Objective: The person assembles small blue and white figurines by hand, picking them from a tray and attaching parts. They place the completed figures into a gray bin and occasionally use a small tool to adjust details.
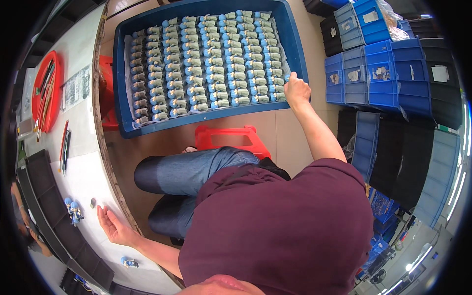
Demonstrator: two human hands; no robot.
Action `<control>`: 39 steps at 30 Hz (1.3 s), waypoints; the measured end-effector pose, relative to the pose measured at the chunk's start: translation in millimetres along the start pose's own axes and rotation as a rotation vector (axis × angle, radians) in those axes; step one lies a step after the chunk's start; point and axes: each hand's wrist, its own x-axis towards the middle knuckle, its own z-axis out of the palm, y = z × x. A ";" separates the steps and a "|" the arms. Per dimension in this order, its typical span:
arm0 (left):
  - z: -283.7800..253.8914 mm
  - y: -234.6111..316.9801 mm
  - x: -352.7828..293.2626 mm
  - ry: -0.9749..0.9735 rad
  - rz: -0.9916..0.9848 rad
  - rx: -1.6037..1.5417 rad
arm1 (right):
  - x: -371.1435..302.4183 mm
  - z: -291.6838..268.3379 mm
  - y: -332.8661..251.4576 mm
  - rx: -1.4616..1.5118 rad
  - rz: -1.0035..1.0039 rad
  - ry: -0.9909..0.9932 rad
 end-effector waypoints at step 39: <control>8.2 -3.8 1.4 0.003 0.033 0.106 | 227.6 61.4 -59.1 1.102 0.142 0.344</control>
